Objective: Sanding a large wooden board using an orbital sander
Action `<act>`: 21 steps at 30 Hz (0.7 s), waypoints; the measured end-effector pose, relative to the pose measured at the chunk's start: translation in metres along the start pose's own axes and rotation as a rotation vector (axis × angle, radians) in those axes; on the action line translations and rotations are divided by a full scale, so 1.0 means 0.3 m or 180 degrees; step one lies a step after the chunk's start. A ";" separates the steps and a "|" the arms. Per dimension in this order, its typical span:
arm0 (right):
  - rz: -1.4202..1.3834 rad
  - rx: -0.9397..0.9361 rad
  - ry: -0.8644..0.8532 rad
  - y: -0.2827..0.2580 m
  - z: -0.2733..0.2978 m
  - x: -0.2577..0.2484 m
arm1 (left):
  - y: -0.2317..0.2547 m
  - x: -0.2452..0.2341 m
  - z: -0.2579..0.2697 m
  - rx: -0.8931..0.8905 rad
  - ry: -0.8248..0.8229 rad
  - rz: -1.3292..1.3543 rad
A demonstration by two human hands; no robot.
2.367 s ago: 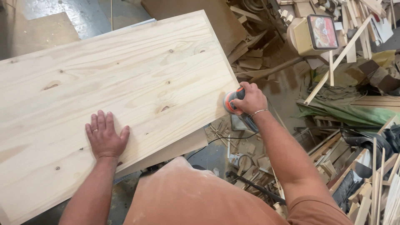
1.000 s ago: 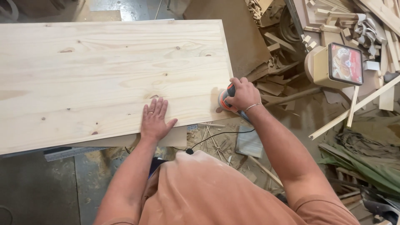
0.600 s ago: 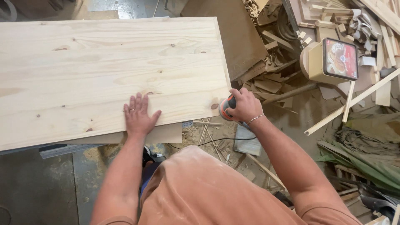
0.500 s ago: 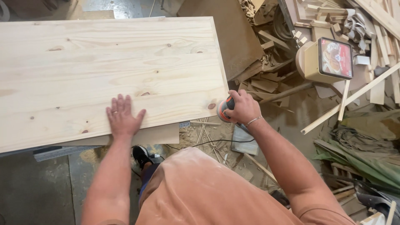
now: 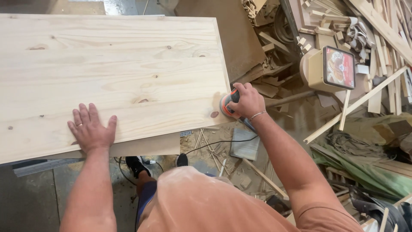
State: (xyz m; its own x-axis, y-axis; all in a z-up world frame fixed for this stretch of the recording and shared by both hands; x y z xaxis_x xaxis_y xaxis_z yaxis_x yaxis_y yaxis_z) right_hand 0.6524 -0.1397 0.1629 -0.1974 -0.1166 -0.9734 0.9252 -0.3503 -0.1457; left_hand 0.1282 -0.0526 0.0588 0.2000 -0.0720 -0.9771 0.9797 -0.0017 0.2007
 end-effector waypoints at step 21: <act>0.0044 -0.0368 0.0240 -0.125 -0.440 -0.086 | 0.007 -0.007 0.001 0.0210 0.0364 0.0073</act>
State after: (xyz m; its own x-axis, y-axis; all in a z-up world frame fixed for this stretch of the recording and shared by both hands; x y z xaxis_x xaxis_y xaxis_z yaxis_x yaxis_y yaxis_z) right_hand 0.6656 -0.0008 0.1700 -0.1635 -0.0489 -0.9853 0.9597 -0.2392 -0.1473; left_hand 0.1297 -0.0527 0.0613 0.2265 0.0414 -0.9731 0.9724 -0.0672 0.2235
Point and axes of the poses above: each hand's wrist, its own z-axis away from the middle knuckle, its own x-axis out of the palm, y = z × x, the point moved 8 cm from there along -z, towards the middle knuckle, and after that the axes turned 2 degrees about -z, right-handed, at the moved point
